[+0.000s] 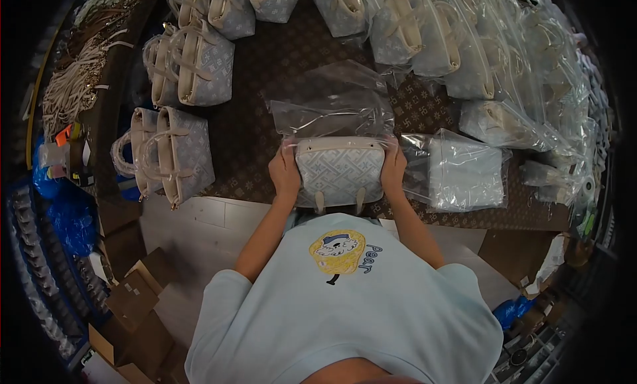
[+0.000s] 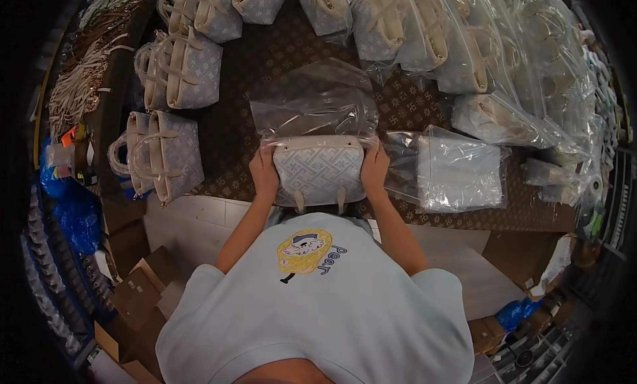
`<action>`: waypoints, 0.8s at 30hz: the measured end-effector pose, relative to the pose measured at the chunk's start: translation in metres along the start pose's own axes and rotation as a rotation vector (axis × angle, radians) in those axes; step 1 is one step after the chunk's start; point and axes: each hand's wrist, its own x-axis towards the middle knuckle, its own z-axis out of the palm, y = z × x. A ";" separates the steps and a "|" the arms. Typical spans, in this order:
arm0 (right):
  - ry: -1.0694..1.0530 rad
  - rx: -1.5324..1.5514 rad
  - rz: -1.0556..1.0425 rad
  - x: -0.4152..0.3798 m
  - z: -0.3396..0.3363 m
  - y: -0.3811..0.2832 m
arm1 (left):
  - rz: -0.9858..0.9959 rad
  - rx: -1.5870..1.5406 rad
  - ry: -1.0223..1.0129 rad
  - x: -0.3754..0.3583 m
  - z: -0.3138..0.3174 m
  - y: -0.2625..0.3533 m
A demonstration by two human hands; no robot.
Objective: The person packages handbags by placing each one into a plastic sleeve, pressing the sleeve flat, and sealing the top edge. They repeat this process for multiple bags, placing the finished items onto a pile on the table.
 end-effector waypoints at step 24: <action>-0.232 -0.194 -0.004 -0.053 -0.070 -0.062 | 0.087 0.391 -0.102 -0.080 -0.079 0.048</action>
